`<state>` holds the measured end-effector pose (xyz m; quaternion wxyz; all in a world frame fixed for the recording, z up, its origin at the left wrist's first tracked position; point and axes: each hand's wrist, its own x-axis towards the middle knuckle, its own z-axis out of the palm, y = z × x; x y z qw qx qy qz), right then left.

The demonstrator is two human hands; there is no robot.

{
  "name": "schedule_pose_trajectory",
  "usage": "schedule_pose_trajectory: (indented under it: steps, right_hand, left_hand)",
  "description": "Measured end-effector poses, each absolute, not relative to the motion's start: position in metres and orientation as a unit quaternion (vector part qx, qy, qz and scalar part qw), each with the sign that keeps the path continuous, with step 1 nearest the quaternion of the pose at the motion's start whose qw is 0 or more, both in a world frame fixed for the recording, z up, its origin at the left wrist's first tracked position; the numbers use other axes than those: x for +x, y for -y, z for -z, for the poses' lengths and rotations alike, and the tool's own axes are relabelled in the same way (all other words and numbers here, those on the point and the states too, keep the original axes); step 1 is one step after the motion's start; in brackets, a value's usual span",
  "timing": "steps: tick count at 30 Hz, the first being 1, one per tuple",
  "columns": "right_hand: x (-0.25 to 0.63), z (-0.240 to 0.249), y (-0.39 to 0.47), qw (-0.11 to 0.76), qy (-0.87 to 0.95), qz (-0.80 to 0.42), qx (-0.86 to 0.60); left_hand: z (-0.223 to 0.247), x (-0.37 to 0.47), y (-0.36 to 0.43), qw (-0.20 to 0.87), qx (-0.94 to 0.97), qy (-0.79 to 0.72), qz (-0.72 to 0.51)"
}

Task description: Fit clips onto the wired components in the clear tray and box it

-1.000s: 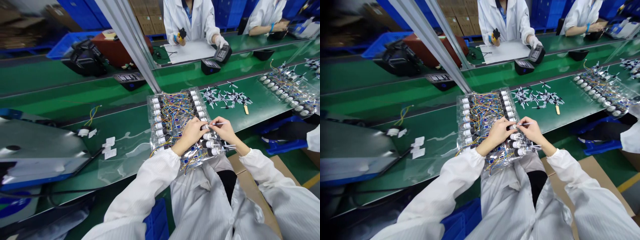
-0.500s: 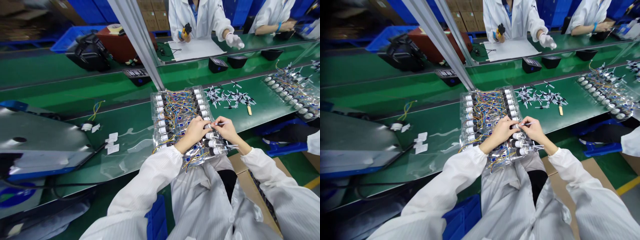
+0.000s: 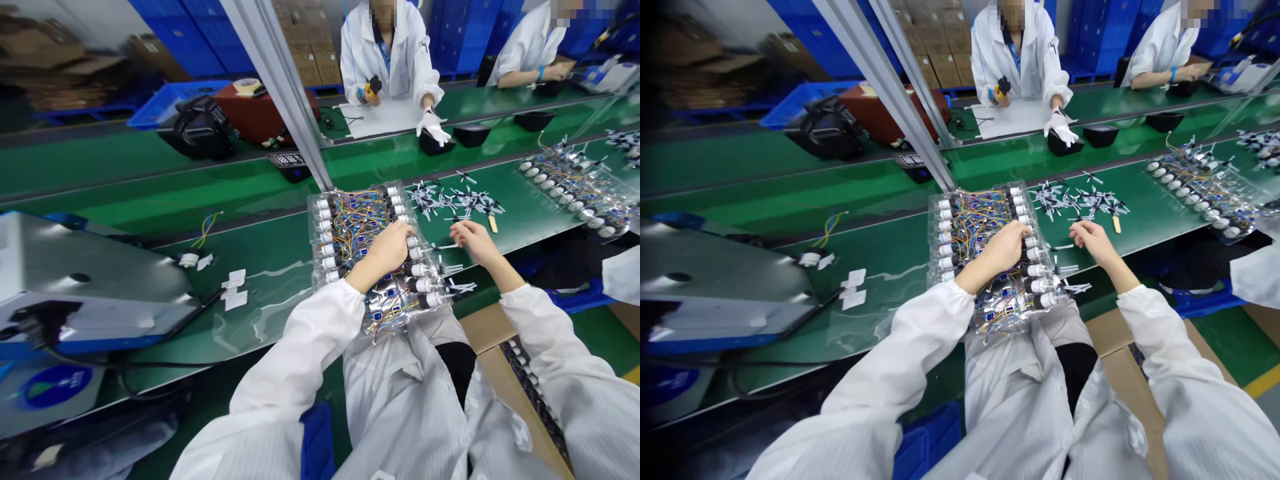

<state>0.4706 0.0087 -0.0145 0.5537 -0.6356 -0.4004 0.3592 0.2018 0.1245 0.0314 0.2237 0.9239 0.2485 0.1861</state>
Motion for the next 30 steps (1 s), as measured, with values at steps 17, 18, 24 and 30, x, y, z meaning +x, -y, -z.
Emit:
schedule_pose_trajectory:
  steps: [17,18,24,30]
  right_hand:
    - [0.511,-0.024,-0.071,0.16,0.655,0.006,-0.739]
    - [0.51,-0.032,-0.065,0.218,0.646,0.006,-0.731]
    - [0.494,-0.05,-0.034,0.357,0.591,-0.151,-0.707]
    - [0.498,-0.009,-0.003,0.127,0.661,-0.121,-0.73]
  left_hand:
    - [-0.019,0.198,-0.137,0.165,0.954,-0.193,-0.157]
    - [-0.019,0.197,-0.137,0.172,0.953,-0.192,-0.157]
    - [-0.016,0.196,-0.14,0.194,0.947,-0.189,-0.171]
    - [-0.008,0.197,-0.142,0.216,0.938,-0.191,-0.194]
